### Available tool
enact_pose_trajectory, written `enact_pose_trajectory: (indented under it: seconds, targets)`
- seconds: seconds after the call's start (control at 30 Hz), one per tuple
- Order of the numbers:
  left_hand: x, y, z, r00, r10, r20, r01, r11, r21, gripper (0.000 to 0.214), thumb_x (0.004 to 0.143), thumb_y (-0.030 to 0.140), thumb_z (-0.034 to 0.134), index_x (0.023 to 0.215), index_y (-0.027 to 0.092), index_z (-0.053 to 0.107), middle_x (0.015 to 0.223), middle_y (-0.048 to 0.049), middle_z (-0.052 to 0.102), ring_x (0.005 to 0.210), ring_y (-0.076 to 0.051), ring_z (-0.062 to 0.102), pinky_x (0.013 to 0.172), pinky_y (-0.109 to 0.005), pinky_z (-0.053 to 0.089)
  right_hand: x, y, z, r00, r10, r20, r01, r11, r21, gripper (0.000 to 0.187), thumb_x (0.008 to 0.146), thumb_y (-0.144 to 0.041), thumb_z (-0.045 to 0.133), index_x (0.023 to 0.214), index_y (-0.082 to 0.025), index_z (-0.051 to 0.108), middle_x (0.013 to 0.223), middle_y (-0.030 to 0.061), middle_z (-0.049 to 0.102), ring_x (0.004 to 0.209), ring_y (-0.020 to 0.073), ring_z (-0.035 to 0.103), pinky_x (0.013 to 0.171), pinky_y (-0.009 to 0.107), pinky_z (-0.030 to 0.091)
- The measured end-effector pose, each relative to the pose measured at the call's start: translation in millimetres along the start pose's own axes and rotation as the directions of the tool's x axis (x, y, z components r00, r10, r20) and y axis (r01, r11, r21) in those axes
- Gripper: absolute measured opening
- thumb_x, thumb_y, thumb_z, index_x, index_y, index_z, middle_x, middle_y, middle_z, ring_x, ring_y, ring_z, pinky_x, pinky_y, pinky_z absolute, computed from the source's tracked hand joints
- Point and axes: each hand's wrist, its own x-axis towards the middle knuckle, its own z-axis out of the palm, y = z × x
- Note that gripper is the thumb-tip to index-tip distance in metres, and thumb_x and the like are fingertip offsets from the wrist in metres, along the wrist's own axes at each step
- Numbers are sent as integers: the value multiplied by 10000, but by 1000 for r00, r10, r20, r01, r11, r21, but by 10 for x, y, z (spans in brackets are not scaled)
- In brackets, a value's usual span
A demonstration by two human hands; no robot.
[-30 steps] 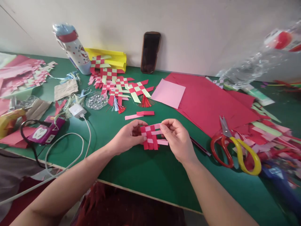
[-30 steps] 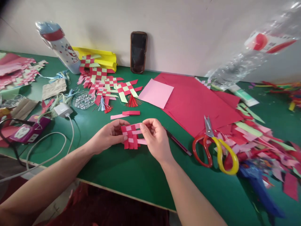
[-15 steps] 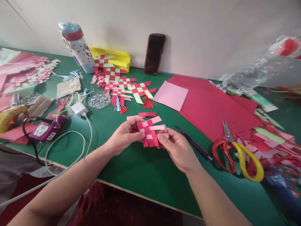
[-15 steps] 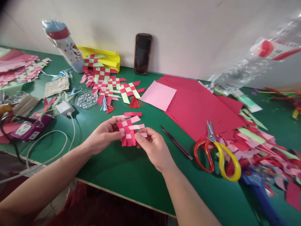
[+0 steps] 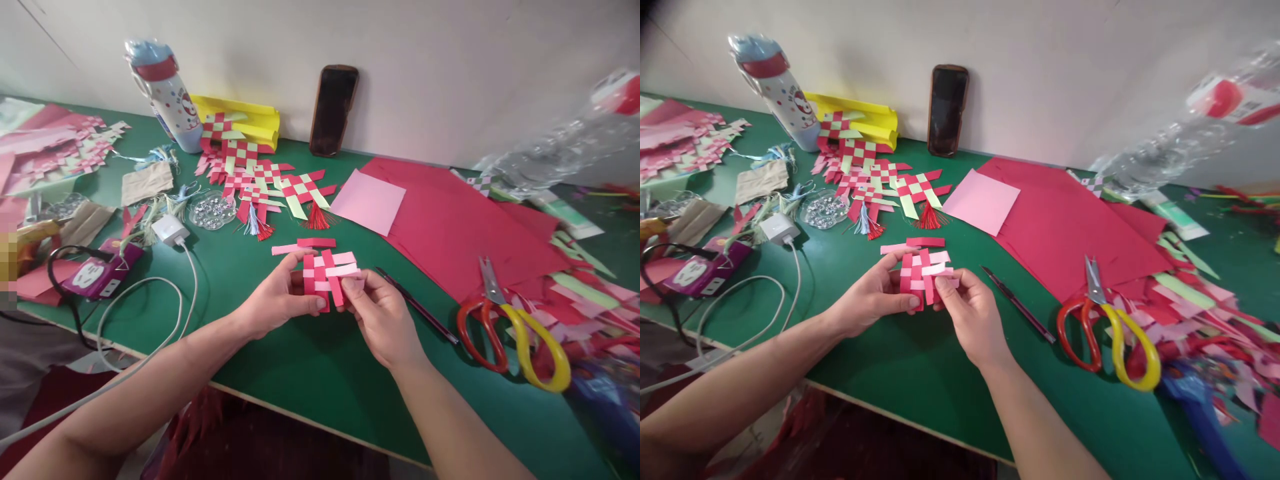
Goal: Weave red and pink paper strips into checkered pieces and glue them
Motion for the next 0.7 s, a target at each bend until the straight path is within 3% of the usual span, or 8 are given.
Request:
enact_pose_trajectory:
  seconds: [0.13,0.37,0.53,0.7]
  targets:
    - [7,-6,10,1000,18,-21,-18,1000,19,695,705,93,788,1287,187,420,927,-41,697,781,-146,675,676,-252,557,4,4,-5,1000,-1,9,1,999,33,259,841,-470,688,858,-213,664,778,-10,648,655,108,586,615,247,514]
    - [2,-38,13,994,101,-32,-98,991,90,720,696,93,795,1297,202,414,1146,-87,655,989,-212,678,854,-344,557,3,3,-7,1000,-2,15,2,999,43,247,855,-460,680,882,-216,655,788,-14,646,642,101,589,612,245,532]
    - [-31,14,-4,998,56,23,-56,998,22,733,694,151,832,1299,210,423,1078,-72,683,923,-194,686,827,-332,556,-12,7,-30,996,-2,89,-1,1000,26,246,881,-464,648,881,-218,643,813,-4,661,685,117,605,628,254,528]
    - [-15,77,-82,998,52,-41,-51,998,23,508,771,308,800,1189,193,534,884,-7,655,741,-116,637,706,-246,521,-35,-12,-41,981,14,193,-12,1000,-11,243,893,-451,636,879,-209,635,732,-13,629,647,117,578,619,261,508]
